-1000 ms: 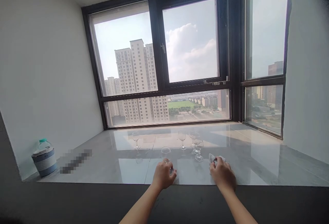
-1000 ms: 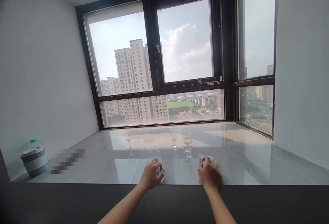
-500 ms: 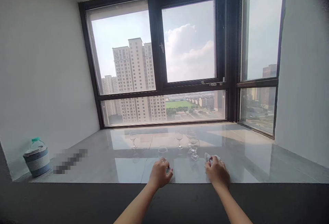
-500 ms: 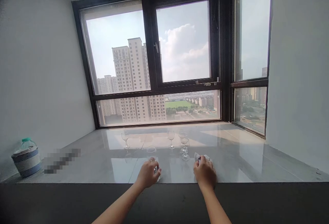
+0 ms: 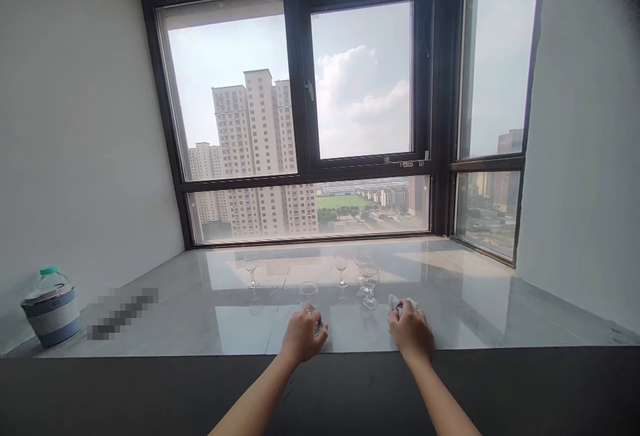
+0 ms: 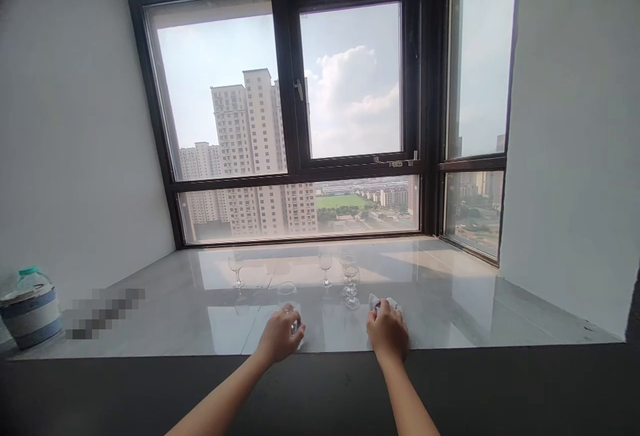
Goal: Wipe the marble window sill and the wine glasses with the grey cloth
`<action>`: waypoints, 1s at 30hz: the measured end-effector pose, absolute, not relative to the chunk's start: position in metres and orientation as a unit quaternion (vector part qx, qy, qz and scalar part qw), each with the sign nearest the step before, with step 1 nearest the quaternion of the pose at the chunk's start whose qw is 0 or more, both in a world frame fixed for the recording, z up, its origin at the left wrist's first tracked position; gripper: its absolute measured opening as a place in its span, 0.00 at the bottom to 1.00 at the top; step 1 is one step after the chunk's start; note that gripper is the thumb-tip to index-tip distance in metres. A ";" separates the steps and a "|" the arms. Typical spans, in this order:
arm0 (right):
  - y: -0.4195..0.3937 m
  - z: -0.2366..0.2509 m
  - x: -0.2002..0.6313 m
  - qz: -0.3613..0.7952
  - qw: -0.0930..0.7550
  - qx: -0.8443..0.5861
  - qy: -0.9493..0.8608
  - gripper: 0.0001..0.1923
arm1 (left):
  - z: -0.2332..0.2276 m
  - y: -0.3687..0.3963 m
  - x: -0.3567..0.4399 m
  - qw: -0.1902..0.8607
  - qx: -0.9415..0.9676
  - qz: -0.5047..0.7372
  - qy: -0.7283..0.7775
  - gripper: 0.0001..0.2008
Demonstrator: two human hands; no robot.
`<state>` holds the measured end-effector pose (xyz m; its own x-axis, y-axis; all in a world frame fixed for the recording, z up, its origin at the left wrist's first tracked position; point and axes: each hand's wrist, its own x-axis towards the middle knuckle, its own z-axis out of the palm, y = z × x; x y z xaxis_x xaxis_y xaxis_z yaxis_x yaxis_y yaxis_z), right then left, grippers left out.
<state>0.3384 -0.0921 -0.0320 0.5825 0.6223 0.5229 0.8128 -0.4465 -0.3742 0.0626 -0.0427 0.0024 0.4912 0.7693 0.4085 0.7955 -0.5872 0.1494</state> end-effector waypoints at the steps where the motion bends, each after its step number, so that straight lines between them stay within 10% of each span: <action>1: -0.092 -0.032 0.338 -0.158 0.304 -0.836 -0.429 0.12 | 0.002 -0.043 0.063 0.029 -0.863 -0.222 -0.453 0.09; 30: -0.092 -0.034 0.339 -0.171 0.305 -0.833 -0.428 0.10 | -0.003 -0.037 0.062 0.038 -0.868 -0.241 -0.433 0.10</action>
<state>0.3394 -0.0916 -0.0342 0.5748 0.6100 0.5455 0.8180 -0.4475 -0.3615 0.0619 -0.0375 -0.0033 0.5086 0.7335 0.4509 0.7700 -0.6218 0.1429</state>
